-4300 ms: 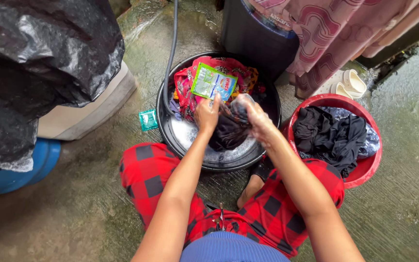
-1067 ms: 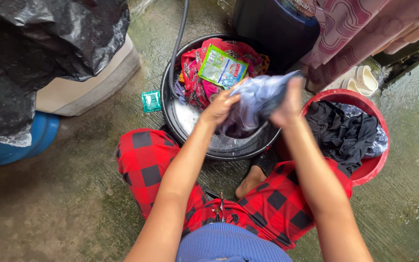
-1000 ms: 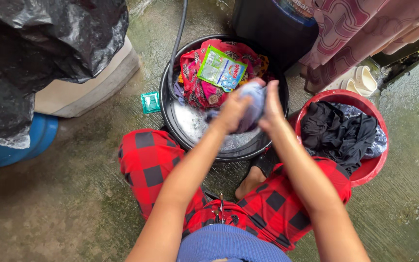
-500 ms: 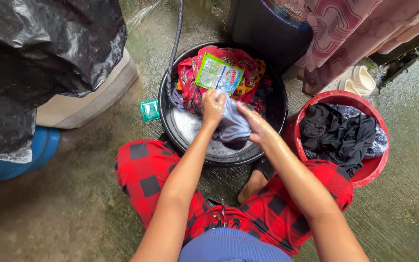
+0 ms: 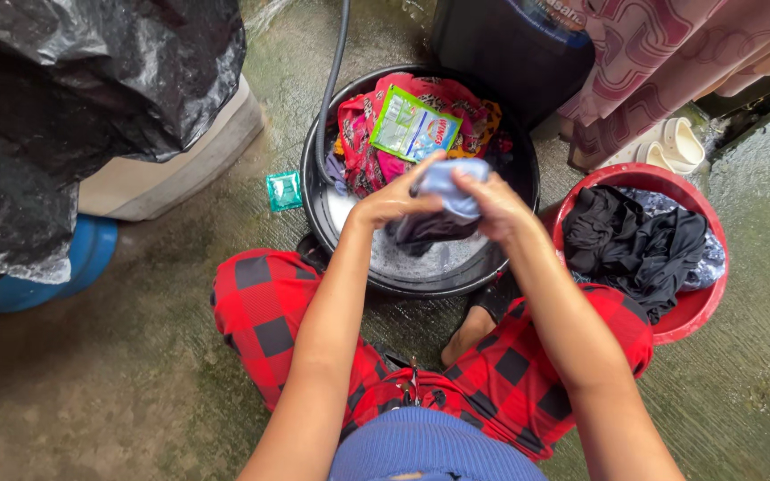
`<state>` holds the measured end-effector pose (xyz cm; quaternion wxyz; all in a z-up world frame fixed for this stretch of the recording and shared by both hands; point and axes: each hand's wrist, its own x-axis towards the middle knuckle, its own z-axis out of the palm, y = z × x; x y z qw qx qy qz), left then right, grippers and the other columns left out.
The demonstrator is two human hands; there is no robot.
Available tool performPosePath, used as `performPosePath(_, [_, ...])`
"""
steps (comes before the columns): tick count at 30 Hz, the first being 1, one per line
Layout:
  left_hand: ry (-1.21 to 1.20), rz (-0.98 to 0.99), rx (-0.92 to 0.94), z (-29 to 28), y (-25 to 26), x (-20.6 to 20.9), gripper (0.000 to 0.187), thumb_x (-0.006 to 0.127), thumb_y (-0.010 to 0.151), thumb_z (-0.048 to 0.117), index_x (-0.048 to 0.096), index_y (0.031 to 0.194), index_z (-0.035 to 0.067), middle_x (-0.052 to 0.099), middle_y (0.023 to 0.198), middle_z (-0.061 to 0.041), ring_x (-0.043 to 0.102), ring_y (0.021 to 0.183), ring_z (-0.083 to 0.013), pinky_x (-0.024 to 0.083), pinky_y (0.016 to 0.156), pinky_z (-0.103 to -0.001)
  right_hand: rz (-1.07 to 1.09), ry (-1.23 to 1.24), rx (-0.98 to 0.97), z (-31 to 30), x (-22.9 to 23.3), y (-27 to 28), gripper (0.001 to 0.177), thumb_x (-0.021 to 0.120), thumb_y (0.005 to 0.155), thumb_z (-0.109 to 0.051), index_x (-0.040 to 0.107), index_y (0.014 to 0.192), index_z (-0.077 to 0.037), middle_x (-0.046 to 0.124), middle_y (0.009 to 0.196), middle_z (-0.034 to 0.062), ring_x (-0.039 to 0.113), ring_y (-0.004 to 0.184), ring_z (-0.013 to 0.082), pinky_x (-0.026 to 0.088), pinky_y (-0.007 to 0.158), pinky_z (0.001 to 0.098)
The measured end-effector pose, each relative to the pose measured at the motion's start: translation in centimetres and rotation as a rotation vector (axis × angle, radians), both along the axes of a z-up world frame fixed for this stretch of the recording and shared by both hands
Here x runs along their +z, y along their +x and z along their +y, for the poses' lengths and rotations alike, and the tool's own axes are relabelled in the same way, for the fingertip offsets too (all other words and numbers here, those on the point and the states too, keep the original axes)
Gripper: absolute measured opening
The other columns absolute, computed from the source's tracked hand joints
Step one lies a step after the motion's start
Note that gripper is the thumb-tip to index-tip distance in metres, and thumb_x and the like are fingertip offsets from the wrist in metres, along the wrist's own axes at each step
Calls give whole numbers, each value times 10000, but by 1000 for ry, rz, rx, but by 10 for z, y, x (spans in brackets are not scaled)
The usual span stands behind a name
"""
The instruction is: The person washes clothes by hand in a basin, rubbing soapy garments together and swirling them in soapy water.
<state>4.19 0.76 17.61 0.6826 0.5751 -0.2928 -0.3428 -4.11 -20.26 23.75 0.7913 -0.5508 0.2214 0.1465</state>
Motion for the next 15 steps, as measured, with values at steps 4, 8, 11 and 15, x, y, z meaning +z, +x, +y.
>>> performPosePath(4, [409, 5, 59, 4, 5, -12, 575, 667, 889, 145, 670, 1459, 73, 706, 1223, -327, 637, 981, -329, 495, 906, -536, -312, 311, -76, -36, 59, -28, 640, 784, 912, -372, 552, 1403, -33, 655, 1343, 99, 643, 1251, 257, 513, 1129, 452])
performPosePath(8, [-394, 619, 71, 7, 0, 22, 462, 700, 979, 153, 614, 1402, -11, 696, 1306, -125, 679, 1176, -207, 532, 1065, -388, -334, 567, -193, -39, 82, -21, 818, 592, 899, -664, 585, 1370, 4, 668, 1356, 171, 632, 1273, 339, 478, 1138, 524])
performPosePath(11, [-426, 315, 274, -49, -38, 67, 475, 694, 934, 178, 617, 1382, 41, 704, 1301, -73, 655, 1183, -190, 514, 1061, -364, -117, 528, -255, -4, 37, -7, 869, 517, 854, -729, 619, 1316, 0, 693, 1279, 162, 650, 1167, 358, 496, 1032, 560])
performPosePath(15, [72, -955, 888, -102, -121, 90, 331, 757, 800, 314, 675, 998, 61, 686, 1032, -146, 637, 1041, -324, 492, 943, -440, 87, 534, -197, 17, -12, -16, 711, 550, 903, -644, 640, 1248, -29, 704, 1220, 140, 657, 1120, 323, 518, 1005, 524])
